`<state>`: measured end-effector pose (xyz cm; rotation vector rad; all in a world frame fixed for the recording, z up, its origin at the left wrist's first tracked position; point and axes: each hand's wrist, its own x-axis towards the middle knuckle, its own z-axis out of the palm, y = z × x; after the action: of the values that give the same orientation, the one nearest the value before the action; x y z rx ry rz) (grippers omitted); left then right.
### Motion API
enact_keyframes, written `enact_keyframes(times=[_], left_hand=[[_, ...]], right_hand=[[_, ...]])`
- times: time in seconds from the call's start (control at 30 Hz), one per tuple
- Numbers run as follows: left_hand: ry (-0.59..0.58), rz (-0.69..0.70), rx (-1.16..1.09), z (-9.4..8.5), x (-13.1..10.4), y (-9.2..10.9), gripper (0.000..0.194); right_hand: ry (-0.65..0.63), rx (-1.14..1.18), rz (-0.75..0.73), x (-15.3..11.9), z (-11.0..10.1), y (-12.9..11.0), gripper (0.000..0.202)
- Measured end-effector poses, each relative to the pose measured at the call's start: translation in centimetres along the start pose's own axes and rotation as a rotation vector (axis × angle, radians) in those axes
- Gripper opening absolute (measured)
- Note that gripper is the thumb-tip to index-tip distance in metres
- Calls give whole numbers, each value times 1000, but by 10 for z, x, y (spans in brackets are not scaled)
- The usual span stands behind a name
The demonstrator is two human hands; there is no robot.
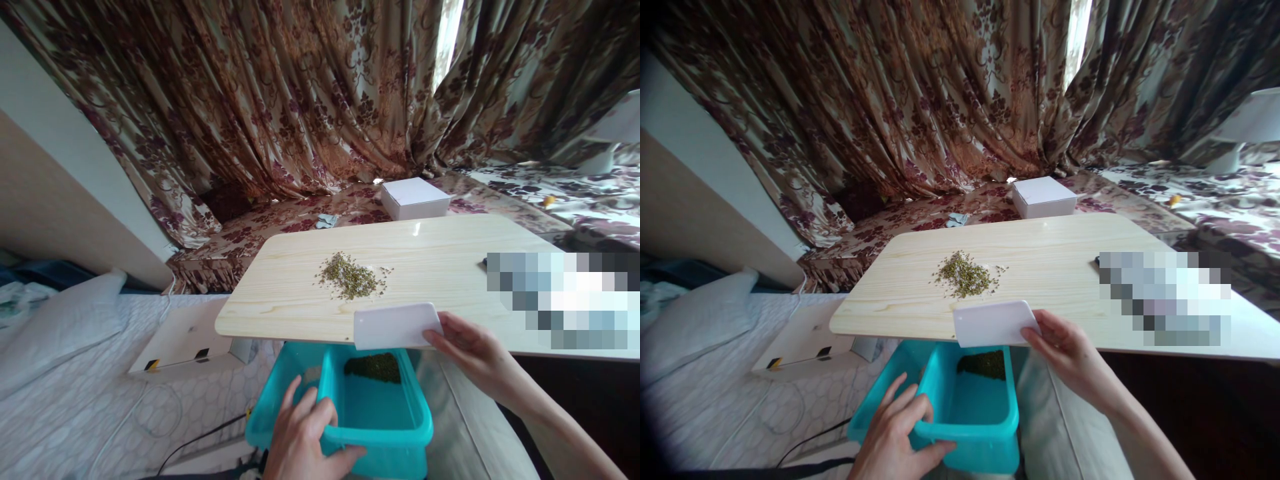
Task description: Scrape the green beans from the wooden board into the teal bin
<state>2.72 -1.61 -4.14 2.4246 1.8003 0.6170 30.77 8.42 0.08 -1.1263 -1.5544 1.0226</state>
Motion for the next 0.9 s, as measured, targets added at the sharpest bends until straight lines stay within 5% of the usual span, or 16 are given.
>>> enact_keyframes(times=[0.2, 0.43, 0.6, 0.77, 0.9], left_hand=[[27, -4, -36, 0, 1, 1, 40], [1, -26, 26, 0, -1, -1, 41], [10, 15, 35, -2, -1, -6, 42], [-48, 166, -30, 3, 1, -8, 40], [-75, 263, -26, 9, 2, -7, 40]], right_hand=[[191, -11, -45, 1, -4, -4, 42], [64, -76, -106, 13, 25, -8, 35], [-13, -49, -80, 6, 17, -10, 30], [321, -113, -96, 15, -13, -6, 33], [451, -255, -95, 32, -26, 6, 30]])
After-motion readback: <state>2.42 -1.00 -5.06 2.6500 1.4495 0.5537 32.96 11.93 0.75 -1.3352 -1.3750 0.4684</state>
